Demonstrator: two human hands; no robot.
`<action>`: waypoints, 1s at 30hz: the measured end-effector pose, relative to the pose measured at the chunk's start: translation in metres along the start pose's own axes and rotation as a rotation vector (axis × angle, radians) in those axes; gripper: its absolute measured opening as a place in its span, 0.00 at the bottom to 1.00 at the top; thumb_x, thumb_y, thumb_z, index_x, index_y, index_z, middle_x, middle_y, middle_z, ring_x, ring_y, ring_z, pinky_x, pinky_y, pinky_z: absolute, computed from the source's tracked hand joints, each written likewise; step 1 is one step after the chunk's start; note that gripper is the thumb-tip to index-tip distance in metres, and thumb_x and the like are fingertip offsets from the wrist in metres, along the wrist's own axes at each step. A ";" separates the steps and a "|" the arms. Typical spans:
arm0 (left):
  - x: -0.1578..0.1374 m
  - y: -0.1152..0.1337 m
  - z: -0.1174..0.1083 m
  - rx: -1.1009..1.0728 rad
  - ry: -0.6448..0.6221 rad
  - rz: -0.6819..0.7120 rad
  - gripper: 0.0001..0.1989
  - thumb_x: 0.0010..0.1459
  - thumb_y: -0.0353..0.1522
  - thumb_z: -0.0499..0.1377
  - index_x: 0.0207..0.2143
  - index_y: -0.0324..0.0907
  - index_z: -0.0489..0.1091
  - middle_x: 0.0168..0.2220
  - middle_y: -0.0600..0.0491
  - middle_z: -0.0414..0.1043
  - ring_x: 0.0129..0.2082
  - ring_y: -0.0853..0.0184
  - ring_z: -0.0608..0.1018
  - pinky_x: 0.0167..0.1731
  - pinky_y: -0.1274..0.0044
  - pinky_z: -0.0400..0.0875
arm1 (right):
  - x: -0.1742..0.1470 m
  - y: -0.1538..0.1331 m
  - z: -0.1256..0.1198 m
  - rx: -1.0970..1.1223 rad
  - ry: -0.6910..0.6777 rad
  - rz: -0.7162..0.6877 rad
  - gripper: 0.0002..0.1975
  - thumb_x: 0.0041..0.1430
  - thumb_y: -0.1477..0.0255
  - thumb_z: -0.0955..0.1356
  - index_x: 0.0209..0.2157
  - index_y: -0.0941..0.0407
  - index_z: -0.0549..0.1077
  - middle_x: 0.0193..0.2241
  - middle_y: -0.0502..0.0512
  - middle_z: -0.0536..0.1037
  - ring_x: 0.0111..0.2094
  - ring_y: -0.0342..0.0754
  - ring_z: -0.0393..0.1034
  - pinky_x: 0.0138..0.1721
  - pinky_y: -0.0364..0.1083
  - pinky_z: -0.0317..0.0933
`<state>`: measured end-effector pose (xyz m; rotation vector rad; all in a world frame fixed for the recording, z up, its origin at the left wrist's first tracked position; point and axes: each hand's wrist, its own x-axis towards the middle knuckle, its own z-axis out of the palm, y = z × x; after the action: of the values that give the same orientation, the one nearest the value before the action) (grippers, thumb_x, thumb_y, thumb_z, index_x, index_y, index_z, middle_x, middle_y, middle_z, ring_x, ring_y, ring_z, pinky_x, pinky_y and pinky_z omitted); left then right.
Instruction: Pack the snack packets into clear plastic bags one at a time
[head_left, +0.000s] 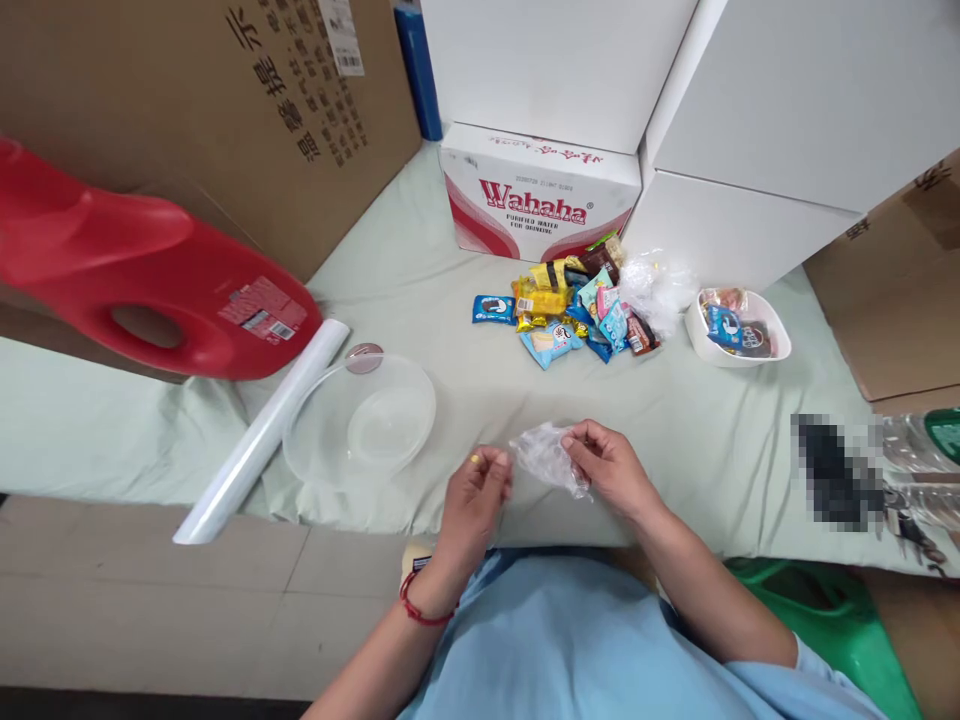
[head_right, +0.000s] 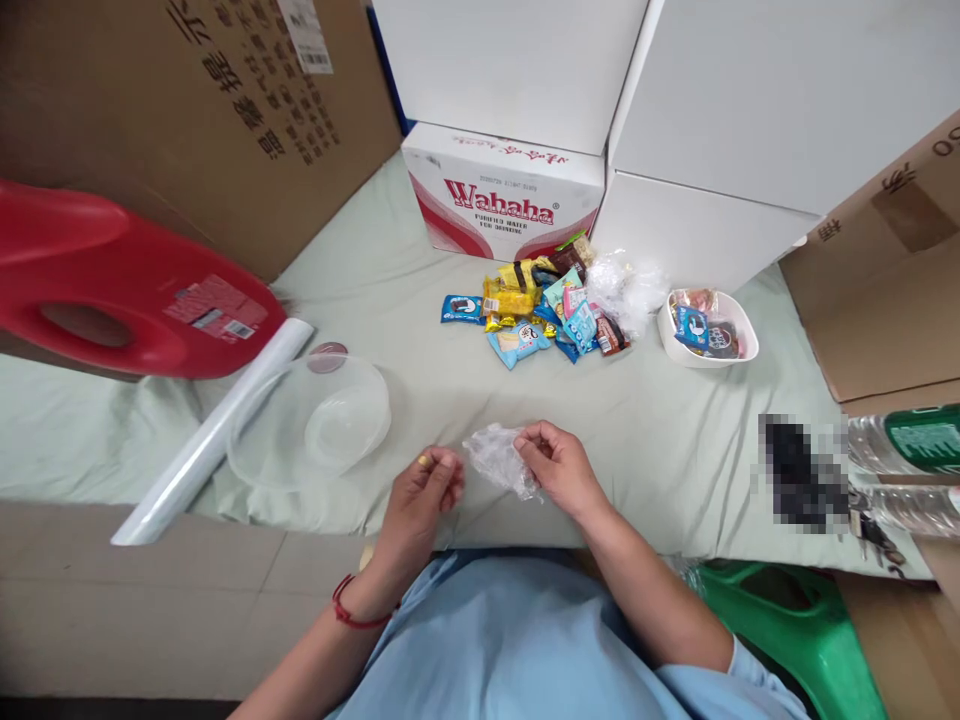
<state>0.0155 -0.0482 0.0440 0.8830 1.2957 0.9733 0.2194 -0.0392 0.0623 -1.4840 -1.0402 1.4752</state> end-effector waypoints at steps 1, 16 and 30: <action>-0.001 0.000 0.003 0.010 -0.065 -0.025 0.25 0.59 0.56 0.62 0.37 0.43 0.71 0.27 0.56 0.70 0.26 0.69 0.71 0.24 0.77 0.62 | 0.000 -0.001 0.002 -0.002 0.006 -0.003 0.23 0.56 0.48 0.74 0.33 0.54 0.73 0.18 0.43 0.67 0.19 0.41 0.60 0.21 0.42 0.55; 0.012 -0.001 0.005 -0.350 0.095 -0.092 0.24 0.46 0.50 0.75 0.34 0.42 0.75 0.37 0.53 0.79 0.38 0.67 0.78 0.39 0.77 0.73 | 0.000 -0.006 -0.019 -0.002 0.039 0.002 0.24 0.49 0.49 0.78 0.34 0.55 0.78 0.22 0.46 0.70 0.23 0.41 0.59 0.25 0.43 0.55; 0.016 0.011 -0.001 -0.639 0.057 -0.158 0.23 0.50 0.44 0.76 0.37 0.43 0.69 0.41 0.52 0.79 0.41 0.64 0.83 0.38 0.73 0.81 | -0.008 -0.020 -0.048 -0.061 0.056 -0.004 0.25 0.48 0.48 0.78 0.34 0.56 0.79 0.22 0.46 0.69 0.23 0.41 0.59 0.24 0.43 0.54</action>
<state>0.0137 -0.0289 0.0487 0.2581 0.9866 1.1934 0.2673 -0.0390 0.0849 -1.5565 -1.0625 1.4018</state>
